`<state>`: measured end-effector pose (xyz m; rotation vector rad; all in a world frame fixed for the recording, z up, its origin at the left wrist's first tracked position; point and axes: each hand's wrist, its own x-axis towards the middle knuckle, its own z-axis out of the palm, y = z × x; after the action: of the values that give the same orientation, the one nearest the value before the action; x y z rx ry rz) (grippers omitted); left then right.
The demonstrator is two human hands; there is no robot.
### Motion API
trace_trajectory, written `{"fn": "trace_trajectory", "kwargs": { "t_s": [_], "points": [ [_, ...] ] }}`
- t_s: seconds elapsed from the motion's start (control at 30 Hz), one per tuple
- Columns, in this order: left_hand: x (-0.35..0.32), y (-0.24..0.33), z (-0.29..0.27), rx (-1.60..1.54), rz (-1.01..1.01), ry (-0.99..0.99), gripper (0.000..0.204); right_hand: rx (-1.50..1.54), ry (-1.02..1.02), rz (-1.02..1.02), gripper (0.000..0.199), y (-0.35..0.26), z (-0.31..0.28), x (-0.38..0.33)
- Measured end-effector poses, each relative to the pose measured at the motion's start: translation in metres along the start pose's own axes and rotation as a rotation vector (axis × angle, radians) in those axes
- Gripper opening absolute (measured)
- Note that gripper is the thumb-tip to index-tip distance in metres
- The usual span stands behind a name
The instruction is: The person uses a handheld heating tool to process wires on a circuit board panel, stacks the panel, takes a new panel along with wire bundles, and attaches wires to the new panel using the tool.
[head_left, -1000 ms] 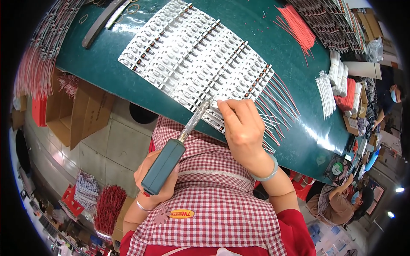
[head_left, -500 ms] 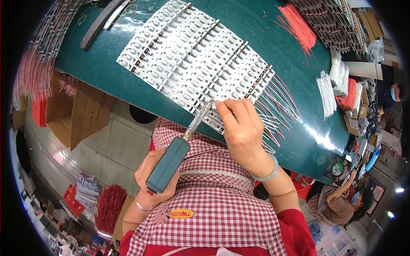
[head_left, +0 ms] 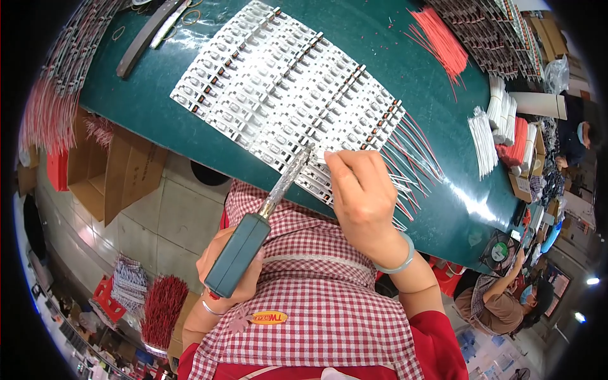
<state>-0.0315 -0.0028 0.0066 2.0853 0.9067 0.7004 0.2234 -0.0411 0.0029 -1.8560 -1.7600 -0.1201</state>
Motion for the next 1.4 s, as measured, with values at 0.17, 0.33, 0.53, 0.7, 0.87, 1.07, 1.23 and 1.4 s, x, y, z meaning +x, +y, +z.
{"fn": "trace_trajectory", "kwargs": {
  "t_s": [0.17, 0.33, 0.53, 0.7, 0.87, 1.07, 1.23, 1.4],
  "points": [
    [0.009, 0.004, 0.003, -0.014, -0.026, -0.025, 0.025, 0.001, 0.010, -0.006, 0.037, 0.010, 0.004, -0.001],
    [0.015, 0.002, 0.006, -0.039, 0.020, -0.038, 0.023, -0.028, -0.015, -0.008, 0.037, 0.009, 0.004, 0.000],
    [0.019, 0.002, 0.010, -0.051, 0.044, -0.028, 0.022, -0.049, -0.034, -0.011, 0.036, 0.009, 0.003, 0.002],
    [0.020, 0.004, 0.007, -0.032, 0.058, -0.050, 0.022, -0.054, -0.043, -0.006, 0.035, 0.008, 0.002, 0.004],
    [0.015, 0.007, 0.005, -0.022, 0.005, -0.001, 0.023, -0.058, -0.044, 0.001, 0.033, 0.006, 0.002, 0.004],
    [0.009, 0.003, 0.005, -0.013, -0.022, -0.025, 0.026, -0.026, -0.042, 0.015, 0.035, 0.009, 0.002, 0.003],
    [0.012, 0.001, 0.009, -0.026, -0.018, -0.027, 0.027, 0.006, 0.010, 0.081, 0.035, 0.012, -0.002, 0.007],
    [0.023, 0.004, 0.012, -0.039, 0.021, -0.018, 0.027, -0.011, -0.018, 0.083, 0.036, 0.013, -0.001, 0.009]
  ]
}}
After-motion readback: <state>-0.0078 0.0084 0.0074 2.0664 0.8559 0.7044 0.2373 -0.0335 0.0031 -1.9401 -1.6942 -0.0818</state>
